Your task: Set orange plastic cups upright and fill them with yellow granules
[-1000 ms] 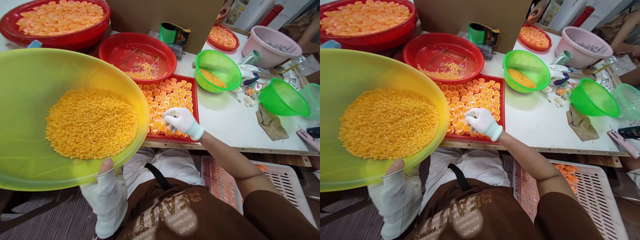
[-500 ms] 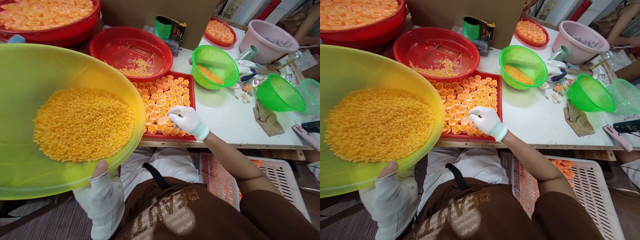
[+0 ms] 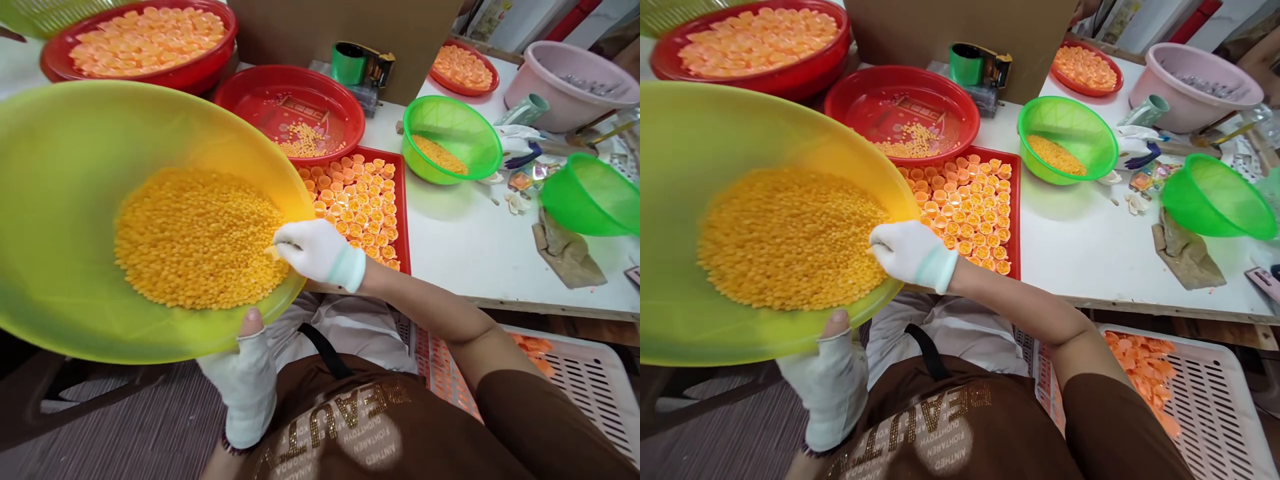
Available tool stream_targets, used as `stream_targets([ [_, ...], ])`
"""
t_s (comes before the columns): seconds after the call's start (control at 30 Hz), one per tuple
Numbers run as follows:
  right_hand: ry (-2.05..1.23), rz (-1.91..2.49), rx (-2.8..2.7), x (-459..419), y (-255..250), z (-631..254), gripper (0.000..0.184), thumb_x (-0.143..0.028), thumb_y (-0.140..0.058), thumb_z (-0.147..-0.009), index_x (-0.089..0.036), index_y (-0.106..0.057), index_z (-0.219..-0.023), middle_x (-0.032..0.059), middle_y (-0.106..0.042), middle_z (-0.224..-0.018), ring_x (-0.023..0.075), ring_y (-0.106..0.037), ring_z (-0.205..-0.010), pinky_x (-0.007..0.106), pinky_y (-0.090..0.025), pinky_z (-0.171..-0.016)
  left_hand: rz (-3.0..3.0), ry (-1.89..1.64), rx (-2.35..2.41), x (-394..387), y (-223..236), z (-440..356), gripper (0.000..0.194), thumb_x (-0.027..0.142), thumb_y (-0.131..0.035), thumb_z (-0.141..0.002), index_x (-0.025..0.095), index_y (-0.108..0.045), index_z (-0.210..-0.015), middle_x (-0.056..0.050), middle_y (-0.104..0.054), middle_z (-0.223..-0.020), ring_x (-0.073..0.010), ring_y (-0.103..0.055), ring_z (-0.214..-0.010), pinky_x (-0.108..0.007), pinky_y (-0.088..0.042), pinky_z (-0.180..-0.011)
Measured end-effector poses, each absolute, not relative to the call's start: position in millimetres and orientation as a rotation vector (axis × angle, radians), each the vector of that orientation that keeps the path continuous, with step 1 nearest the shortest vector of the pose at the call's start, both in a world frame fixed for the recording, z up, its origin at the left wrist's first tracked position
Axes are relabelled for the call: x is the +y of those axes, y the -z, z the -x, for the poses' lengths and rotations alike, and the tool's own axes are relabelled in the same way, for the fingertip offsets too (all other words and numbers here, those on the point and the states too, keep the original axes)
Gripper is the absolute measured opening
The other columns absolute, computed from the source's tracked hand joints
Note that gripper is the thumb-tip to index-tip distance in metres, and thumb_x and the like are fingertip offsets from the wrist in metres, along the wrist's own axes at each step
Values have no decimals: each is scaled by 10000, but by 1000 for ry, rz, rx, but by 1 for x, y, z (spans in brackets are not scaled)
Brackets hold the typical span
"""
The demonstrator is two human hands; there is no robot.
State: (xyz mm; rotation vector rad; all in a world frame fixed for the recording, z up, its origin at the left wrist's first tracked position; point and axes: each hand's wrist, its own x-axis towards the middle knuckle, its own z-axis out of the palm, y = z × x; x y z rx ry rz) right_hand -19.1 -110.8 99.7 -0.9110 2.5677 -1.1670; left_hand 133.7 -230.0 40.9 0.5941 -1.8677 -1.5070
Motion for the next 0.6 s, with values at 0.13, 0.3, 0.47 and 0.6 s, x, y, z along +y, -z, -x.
stream_targets([
  [0.13, 1411, 425, 2151, -131, -91, 16, 117, -141, -576, -929, -178, -680, -890, 4, -702, -692, 131, -669, -575, 222, -533, -531, -589, 1580, -1801, -226, -40, -133, 657, 354, -813, -843, 202, -574, -1436, -94, -604, -1523, -247, -578, -1413, -388, -391, -1276],
  [0.3, 1650, 46, 1851, -117, -103, 24, 74, -94, -614, -895, -164, -633, -888, -20, -668, -627, 105, -608, -458, 190, -492, -362, -640, 1621, -1774, -229, -45, -132, 755, 386, -832, -825, 210, -530, -1495, -107, -562, -1568, -289, -529, -1463, -446, -380, -1284],
  [0.47, 1853, 23, 1737, -86, -111, 35, 25, -156, -651, -912, -136, -662, -900, -7, -688, -660, 80, -590, -472, 163, -481, -362, -680, 1742, -1683, -233, -55, -131, 712, 377, -840, -819, 319, -582, -1480, -38, -576, -1569, -322, -476, -1509, -483, -371, -1299],
  [0.6, 1953, -1, 1718, -55, -113, 41, 68, -185, -671, -894, -128, -676, -931, 2, -695, -674, 74, -590, -480, 149, -454, -360, -659, 1743, -1692, -240, -63, -130, 619, 305, -781, -855, 243, -622, -1450, -35, -591, -1554, -300, -490, -1496, -441, -375, -1300],
])
